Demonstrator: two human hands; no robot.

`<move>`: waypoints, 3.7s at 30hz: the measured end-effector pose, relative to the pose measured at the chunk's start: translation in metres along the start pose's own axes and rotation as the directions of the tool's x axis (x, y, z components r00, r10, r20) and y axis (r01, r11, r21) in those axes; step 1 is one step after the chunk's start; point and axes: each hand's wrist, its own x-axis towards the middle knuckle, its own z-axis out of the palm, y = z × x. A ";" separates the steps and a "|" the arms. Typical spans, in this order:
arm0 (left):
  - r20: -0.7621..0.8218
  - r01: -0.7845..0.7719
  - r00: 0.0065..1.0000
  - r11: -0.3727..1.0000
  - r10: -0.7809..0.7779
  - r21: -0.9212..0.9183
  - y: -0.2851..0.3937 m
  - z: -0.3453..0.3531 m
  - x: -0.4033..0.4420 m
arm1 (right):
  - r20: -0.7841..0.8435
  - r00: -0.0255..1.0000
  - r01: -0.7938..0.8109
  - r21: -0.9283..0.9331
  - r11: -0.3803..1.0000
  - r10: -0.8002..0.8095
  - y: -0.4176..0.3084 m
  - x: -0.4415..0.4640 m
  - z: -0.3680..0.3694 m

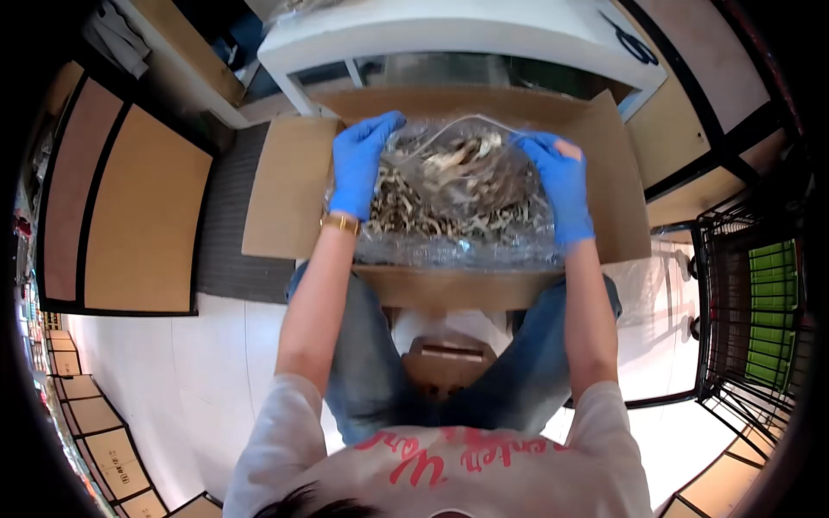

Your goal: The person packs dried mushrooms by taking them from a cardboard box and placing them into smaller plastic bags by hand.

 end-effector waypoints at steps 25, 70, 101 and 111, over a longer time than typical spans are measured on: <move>0.235 -0.119 0.971 0.938 0.041 0.325 -0.002 0.021 -0.008 | -0.047 0.974 -0.223 -0.368 0.903 0.222 -0.003 -0.002 -0.023; 0.630 -0.565 0.774 0.379 -0.063 0.733 -0.017 0.052 -0.001 | 0.362 0.929 0.330 -0.729 0.599 -0.070 -0.006 -0.011 0.002; 0.402 -0.464 0.885 0.365 0.234 0.807 -0.008 -0.002 0.020 | 0.099 0.993 0.020 -0.690 0.723 0.067 -0.009 -0.008 -0.029; 0.718 -0.694 0.691 0.347 0.078 0.631 -0.024 0.058 -0.021 | 0.275 0.956 0.280 -0.743 0.608 -0.105 -0.015 -0.024 -0.022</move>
